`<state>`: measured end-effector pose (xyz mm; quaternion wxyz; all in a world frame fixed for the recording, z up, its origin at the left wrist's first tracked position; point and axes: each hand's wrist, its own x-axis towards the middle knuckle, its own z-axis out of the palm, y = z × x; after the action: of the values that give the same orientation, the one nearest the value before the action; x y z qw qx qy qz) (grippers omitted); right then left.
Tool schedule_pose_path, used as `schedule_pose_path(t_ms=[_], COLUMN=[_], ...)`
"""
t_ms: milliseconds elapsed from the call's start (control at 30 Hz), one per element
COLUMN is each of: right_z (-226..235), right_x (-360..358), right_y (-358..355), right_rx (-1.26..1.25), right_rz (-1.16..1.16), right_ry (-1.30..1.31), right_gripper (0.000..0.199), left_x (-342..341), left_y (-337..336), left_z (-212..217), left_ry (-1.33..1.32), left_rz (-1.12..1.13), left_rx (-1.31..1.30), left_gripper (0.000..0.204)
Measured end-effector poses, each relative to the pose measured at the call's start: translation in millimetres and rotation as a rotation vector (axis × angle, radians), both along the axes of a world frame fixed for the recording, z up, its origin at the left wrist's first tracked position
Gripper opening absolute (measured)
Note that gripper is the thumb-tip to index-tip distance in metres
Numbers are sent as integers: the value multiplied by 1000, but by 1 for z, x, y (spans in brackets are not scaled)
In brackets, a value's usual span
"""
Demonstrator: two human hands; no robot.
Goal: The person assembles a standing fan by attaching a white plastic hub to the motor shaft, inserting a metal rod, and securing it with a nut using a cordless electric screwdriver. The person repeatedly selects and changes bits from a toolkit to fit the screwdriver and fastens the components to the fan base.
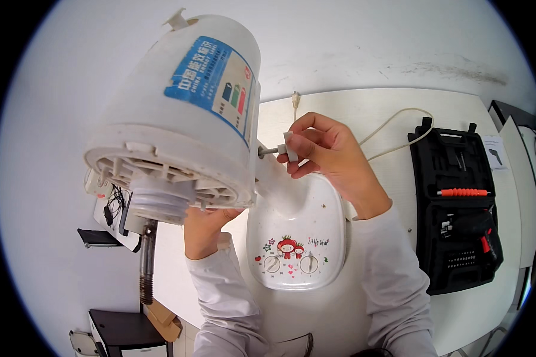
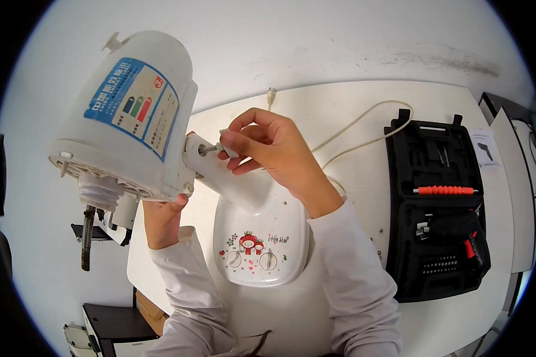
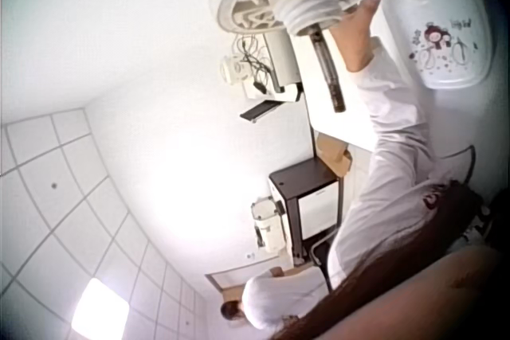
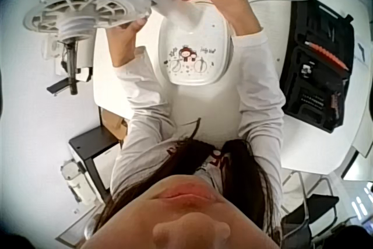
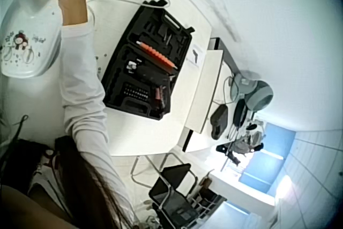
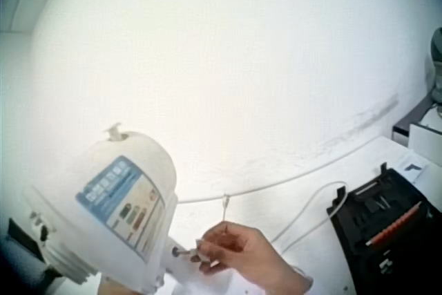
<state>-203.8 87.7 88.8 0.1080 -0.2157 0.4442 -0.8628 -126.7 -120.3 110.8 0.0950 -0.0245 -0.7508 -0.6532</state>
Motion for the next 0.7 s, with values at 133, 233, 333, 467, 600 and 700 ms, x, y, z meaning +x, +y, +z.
schedule_pose_path(t_ms=[133, 233, 333, 467, 600, 700], right_z=[5, 10, 13, 12, 18, 17], right_x=[1, 9, 13, 11, 15, 16], right_y=[6, 0, -2, -1, 0, -3], right_rx=[179, 337, 403, 436, 479, 462], right_rz=[-138, -250, -321, -367, -389, -400], right_ry=[197, 301, 423, 497, 537, 498], right_gripper=[16, 13, 16, 16, 15, 13], left_x=[-1, 0, -2, -1, 0, 6], left_y=[0, -1, 2, 4, 4, 1], left_z=[1, 1, -2, -1, 2, 3], left_ry=[-34, -31, 53, 142, 121, 77], left_rz=[-6, -6, -38, -76, -117, -65], left_rx=[14, 21, 41, 63, 74, 34], left_gripper=[76, 75, 63, 44, 49, 52])
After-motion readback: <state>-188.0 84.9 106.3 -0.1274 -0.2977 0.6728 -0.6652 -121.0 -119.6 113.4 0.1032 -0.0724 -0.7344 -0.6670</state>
